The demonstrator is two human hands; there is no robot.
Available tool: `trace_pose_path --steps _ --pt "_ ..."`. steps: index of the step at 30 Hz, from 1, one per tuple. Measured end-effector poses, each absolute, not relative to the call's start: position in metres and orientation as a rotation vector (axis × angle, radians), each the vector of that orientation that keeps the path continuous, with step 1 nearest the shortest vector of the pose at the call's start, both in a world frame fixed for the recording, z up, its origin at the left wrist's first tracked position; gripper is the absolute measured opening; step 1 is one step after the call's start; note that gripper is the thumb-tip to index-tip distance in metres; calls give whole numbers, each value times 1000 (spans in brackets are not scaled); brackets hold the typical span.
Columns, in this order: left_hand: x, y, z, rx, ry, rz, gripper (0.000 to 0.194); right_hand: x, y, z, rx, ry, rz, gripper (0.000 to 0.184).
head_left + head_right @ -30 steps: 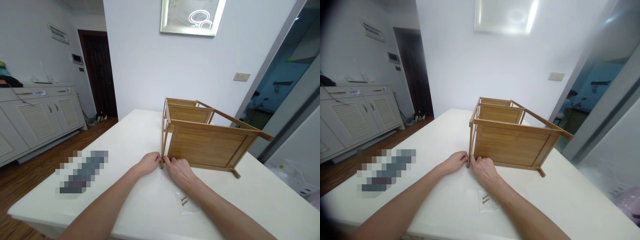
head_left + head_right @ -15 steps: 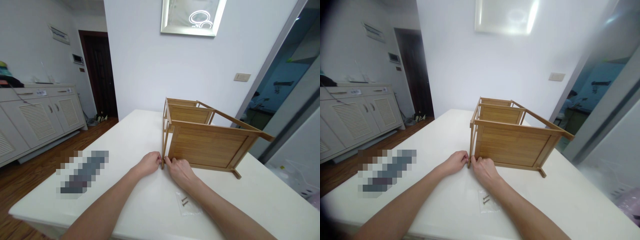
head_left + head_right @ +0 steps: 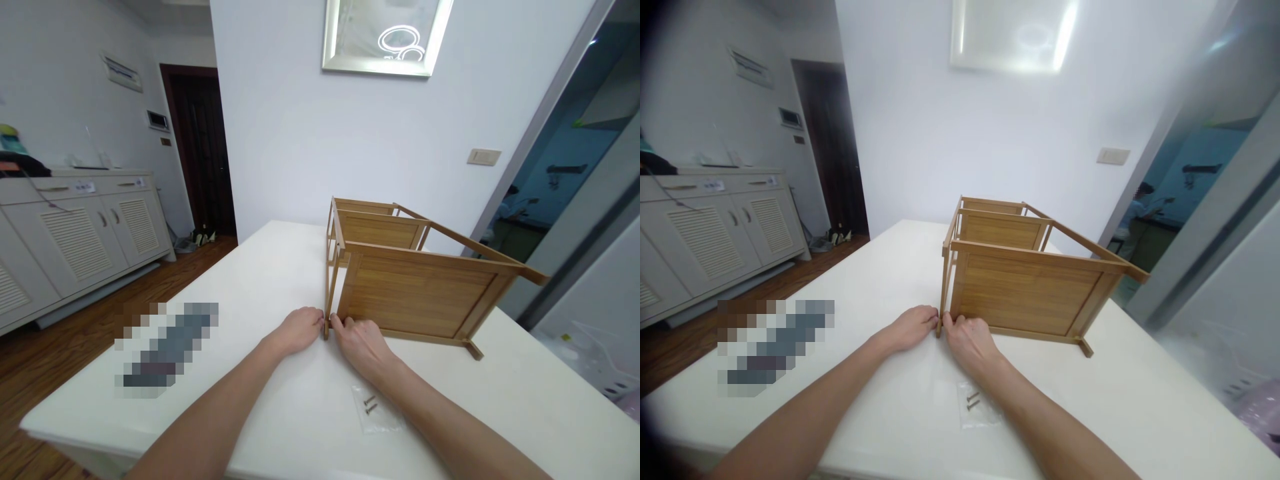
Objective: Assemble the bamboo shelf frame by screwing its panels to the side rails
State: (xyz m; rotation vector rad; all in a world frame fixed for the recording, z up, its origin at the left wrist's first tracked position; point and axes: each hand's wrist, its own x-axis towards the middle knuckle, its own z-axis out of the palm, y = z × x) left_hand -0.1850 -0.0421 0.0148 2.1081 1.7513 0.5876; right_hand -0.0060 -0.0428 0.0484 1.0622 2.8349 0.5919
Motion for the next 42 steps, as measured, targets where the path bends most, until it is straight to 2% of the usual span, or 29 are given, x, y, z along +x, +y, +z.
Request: trace_pose_path --steps 15,23,31,42 --pt "-182 -49 18 2077 1744 774 15 -5 -41 45 1083 2832 559 24" --pt "-186 -47 19 2021 1772 722 17 -5 -42 47 1082 2830 555 26" --pt "-184 -43 21 2116 1753 581 29 -5 -43 48 1070 2851 583 26" --pt "-181 -40 14 2107 1785 623 25 -5 -41 46 1089 2837 586 28"
